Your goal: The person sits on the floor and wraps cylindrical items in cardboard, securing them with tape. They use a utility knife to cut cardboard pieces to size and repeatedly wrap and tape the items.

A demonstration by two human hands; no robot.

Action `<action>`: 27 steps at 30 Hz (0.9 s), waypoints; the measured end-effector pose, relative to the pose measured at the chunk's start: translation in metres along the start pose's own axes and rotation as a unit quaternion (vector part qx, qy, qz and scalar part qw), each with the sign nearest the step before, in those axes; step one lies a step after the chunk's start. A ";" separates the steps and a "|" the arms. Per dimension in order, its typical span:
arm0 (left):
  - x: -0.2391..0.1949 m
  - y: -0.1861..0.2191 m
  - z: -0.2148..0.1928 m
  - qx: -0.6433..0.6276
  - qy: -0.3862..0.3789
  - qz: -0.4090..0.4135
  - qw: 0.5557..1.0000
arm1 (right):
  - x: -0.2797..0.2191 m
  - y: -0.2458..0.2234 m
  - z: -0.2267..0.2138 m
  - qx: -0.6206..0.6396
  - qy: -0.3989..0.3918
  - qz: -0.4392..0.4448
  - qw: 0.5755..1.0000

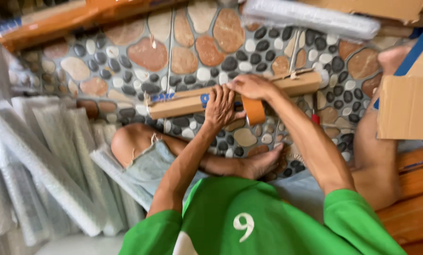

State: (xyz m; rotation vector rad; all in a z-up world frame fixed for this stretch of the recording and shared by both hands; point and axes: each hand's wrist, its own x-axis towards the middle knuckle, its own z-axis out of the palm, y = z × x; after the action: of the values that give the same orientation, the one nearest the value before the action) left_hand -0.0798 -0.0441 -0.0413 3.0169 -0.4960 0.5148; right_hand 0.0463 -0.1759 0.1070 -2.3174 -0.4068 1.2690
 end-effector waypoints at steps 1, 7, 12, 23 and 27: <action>0.005 -0.003 0.000 0.002 0.003 0.006 1.000 | 0.000 0.004 0.004 0.003 0.007 -0.001 1.000; 0.016 -0.013 -0.008 0.004 -0.022 0.001 1.000 | -0.071 0.013 0.063 0.119 0.297 0.100 0.942; 0.036 -0.044 -0.021 -0.039 -0.102 0.091 0.990 | -0.047 0.024 0.089 0.271 0.456 -0.048 0.846; 0.102 -0.049 -0.094 -0.225 -0.230 -0.021 0.947 | -0.136 0.072 0.117 0.212 0.329 0.043 0.919; 0.119 -0.015 -0.221 -0.526 -0.468 -0.198 0.682 | -0.108 0.144 0.128 0.146 0.397 -0.078 0.903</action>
State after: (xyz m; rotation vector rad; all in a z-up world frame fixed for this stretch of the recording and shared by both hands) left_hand -0.0388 -0.0449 0.2067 1.8565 -0.0334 -1.0485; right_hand -0.1141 -0.3161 0.0479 -2.2463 -0.1005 0.2134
